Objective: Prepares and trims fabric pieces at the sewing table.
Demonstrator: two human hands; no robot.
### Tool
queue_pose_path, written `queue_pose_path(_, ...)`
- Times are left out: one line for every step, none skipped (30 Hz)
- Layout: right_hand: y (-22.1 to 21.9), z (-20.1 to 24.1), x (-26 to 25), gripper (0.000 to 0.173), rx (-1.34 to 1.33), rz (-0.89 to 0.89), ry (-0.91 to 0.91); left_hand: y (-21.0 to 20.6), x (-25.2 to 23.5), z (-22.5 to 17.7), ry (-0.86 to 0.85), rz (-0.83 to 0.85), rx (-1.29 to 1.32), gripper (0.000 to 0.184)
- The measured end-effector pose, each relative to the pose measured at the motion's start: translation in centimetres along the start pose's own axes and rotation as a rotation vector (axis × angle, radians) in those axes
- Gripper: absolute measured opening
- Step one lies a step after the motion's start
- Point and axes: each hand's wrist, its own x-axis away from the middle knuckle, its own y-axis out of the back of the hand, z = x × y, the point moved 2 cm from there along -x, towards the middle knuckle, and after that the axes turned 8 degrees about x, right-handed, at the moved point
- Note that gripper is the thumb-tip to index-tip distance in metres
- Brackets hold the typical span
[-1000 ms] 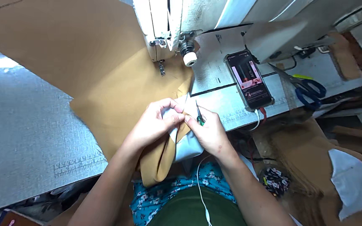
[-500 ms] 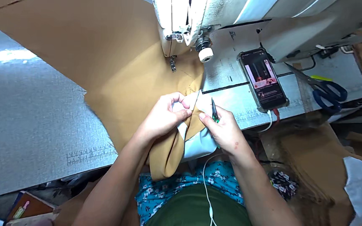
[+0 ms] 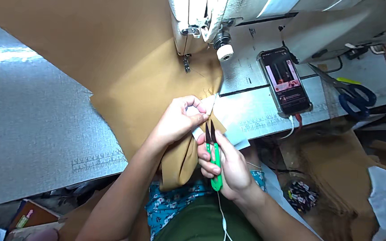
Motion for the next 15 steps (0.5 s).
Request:
queue_pose_path(0.09, -0.04, -0.28, 0.049, -0.025, -0.041, -0.034, -0.01, 0.05, -0.03, 0.005, -0.001, -0.008, 0.010)
queue_pose_path(0.13, -0.04, -0.38, 0.047, -0.042, -0.062, -0.051, 0.00, -0.06, -0.02, 0.003, 0.000, -0.020, 0.010)
queue_pose_path(0.15, 0.00, -0.39, 0.046, -0.051, -0.074, -0.057, 0.00, -0.15, -0.01, 0.001, 0.001, -0.031, 0.009)
queue_pose_path(0.15, 0.05, -0.40, 0.045, -0.060, -0.083, -0.061, -0.01, -0.22, 0.01, -0.003, 0.001, -0.036, 0.009)
queue_pose_path(0.17, 0.12, -0.44, 0.045, -0.070, -0.089, -0.065, -0.01, -0.26, 0.03, -0.008, 0.003, -0.039, 0.009)
queue_pose_path(0.22, 0.17, -0.52, 0.046, -0.083, -0.094, -0.070, -0.02, -0.26, 0.06, -0.014, 0.004, -0.042, 0.009)
queue_pose_path(0.24, 0.21, -0.60, 0.046, -0.095, -0.096, -0.076, -0.03, -0.18, 0.03, -0.017, 0.003, -0.049, 0.009)
queue_pose_path(0.20, 0.25, -0.65, 0.047, -0.106, -0.101, -0.085, -0.02, -0.06, -0.01, -0.013, 0.000, -0.055, 0.009)
queue_pose_path(0.15, 0.30, -0.71, 0.047, -0.109, -0.104, -0.090, 0.02, -0.14, 0.06, -0.016, 0.002, -0.053, 0.009)
queue_pose_path(0.12, 0.36, -0.77, 0.046, -0.114, -0.106, -0.092, 0.04, -0.23, 0.14, -0.017, 0.002, -0.051, 0.009)
queue_pose_path(0.10, 0.39, -0.82, 0.047, -0.119, -0.112, -0.092, 0.05, -0.30, 0.19, -0.016, 0.002, -0.051, 0.010)
queue_pose_path(0.09, 0.42, -0.87, 0.047, -0.123, -0.118, -0.093, 0.06, -0.33, 0.22, -0.014, 0.002, -0.051, 0.010)
queue_pose_path(0.08, 0.43, -0.89, 0.047, -0.122, -0.123, -0.092, 0.06, -0.33, 0.21, -0.014, 0.002, -0.051, 0.010)
queue_pose_path(0.05, 0.43, -0.88, 0.047, -0.116, -0.127, -0.089, 0.03, -0.31, 0.17, -0.016, -0.001, -0.050, 0.010)
queue_pose_path(0.02, 0.41, -0.86, 0.046, -0.109, -0.132, -0.085, 0.01, -0.29, 0.12, -0.015, -0.005, -0.047, 0.010)
